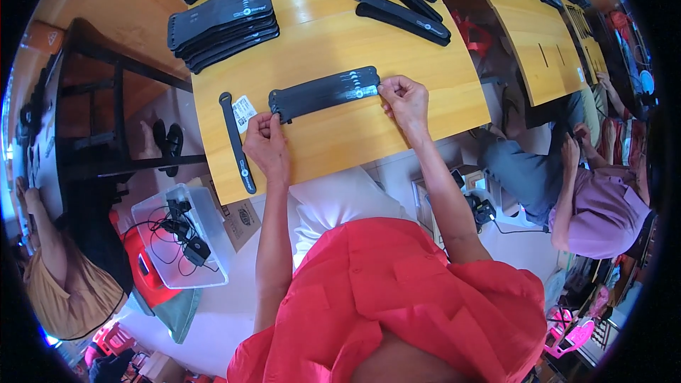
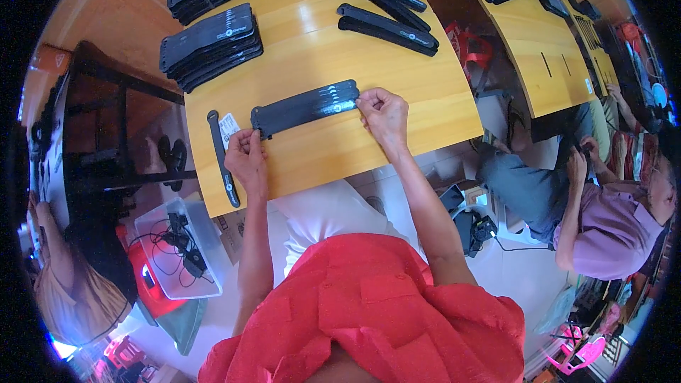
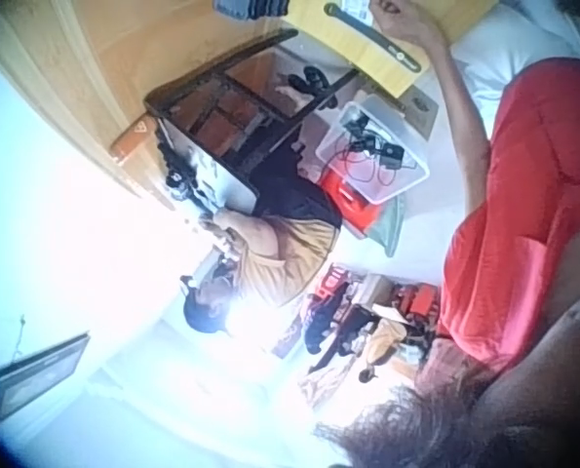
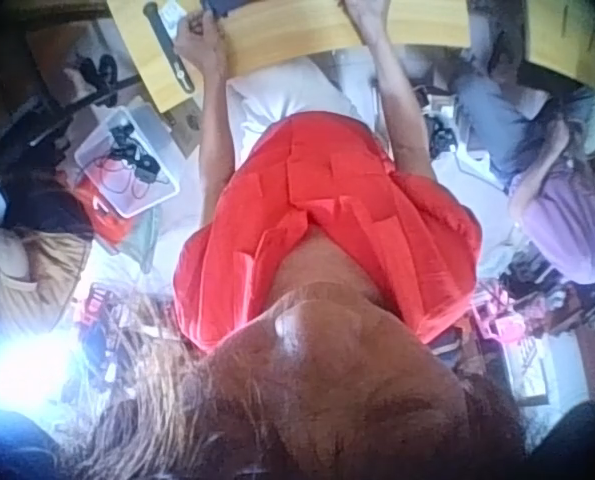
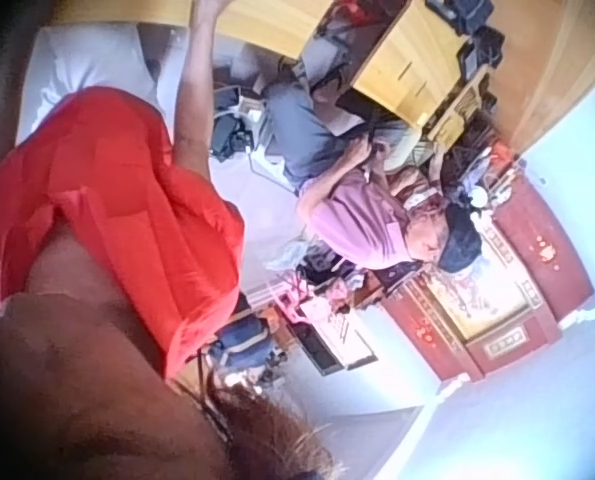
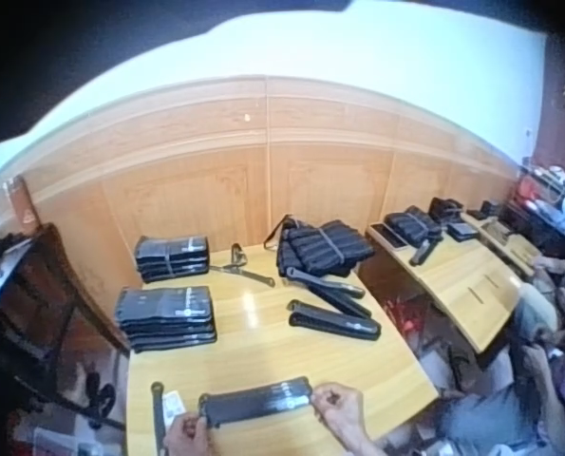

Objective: Attaching elastic straps to black product components at a manufacturing workbench.

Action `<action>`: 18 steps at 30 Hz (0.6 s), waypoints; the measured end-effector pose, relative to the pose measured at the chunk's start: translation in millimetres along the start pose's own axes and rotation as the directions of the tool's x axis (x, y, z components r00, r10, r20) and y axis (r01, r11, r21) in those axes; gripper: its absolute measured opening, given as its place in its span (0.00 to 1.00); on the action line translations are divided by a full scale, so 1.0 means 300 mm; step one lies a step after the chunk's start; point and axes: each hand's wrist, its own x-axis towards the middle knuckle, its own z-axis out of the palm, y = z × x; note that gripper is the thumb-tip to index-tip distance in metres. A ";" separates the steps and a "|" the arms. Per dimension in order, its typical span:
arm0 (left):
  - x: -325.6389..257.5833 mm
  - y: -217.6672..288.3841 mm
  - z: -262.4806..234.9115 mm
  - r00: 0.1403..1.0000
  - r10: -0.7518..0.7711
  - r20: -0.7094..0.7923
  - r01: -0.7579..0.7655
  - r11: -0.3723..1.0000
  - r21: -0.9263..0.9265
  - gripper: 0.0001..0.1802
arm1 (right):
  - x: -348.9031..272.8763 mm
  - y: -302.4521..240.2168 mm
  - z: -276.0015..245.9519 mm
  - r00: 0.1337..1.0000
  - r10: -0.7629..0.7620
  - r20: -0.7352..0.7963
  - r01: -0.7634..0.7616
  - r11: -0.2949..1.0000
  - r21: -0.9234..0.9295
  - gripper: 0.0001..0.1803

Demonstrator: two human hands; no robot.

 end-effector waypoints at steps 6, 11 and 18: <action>0.001 -0.007 0.001 1.000 0.014 0.002 -0.014 1.000 0.010 0.04 | -0.001 -0.007 -0.004 1.000 -0.008 -0.001 0.008 0.999 -0.034 0.03; 0.001 -0.003 0.003 1.000 0.022 -0.006 -0.022 1.000 0.004 0.04 | -0.002 -0.010 -0.002 1.000 -0.024 0.003 0.024 0.998 -0.050 0.03; 0.003 -0.012 0.001 0.999 0.038 -0.009 -0.038 0.999 0.007 0.04 | -0.001 -0.012 -0.001 1.000 -0.004 -0.005 0.003 0.999 -0.047 0.03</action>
